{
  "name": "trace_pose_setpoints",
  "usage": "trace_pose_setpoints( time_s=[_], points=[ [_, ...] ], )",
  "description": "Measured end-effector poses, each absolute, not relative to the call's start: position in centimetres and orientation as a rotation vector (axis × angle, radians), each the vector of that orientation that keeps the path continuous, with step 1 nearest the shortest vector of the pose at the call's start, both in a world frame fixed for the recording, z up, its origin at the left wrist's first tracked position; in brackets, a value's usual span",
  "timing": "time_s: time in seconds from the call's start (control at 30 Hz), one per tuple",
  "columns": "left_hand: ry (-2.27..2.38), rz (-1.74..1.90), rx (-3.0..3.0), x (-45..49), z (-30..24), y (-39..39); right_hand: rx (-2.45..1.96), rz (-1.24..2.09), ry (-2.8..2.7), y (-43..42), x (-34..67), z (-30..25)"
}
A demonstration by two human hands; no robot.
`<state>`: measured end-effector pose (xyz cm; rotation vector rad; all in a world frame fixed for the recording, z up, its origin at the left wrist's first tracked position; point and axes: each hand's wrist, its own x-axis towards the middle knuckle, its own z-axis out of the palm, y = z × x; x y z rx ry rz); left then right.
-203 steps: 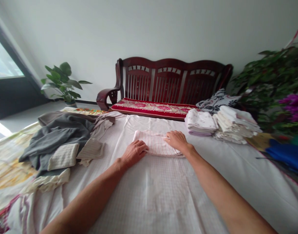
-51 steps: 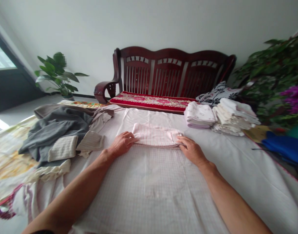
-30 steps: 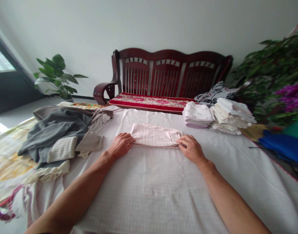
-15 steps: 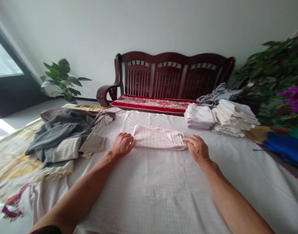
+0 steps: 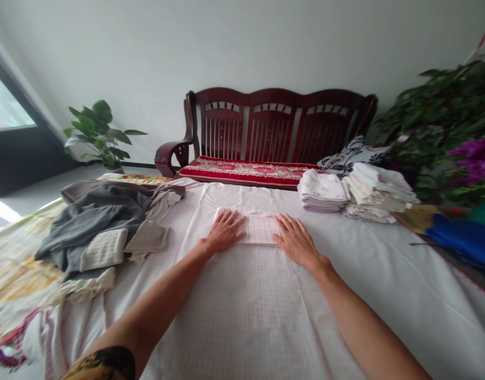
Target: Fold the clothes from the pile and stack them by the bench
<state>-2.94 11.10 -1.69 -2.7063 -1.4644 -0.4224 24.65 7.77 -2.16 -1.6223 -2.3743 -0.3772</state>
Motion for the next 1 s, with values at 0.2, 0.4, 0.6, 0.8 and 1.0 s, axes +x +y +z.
trace_pose_setpoints(
  time_s=[0.2, 0.4, 0.6, 0.8, 1.0],
  points=[
    [-1.816, -0.284, -2.64, -5.6, -1.5, 11.7, -1.692, -0.325, -2.352, 7.8, 25.5, -2.2],
    [-2.094, -0.563, -2.444, -7.5, -1.6, 11.4, -1.7, -0.306, -2.243, 7.7, 25.8, -2.0],
    [-2.559, -0.989, -2.27, -7.7, -0.8, 12.1, -1.456, -0.391, -2.31, 6.2, 23.6, -0.6],
    [-2.769, -1.059, -2.249, -8.0, -0.4, 13.5, -1.353, -0.261, -2.449, 5.4, 20.8, -1.1],
    [-2.873, -1.364, -2.468, -7.2, 1.5, 12.7, -1.39, -0.13, -2.43, 5.5, 20.1, -1.3]
  ],
)
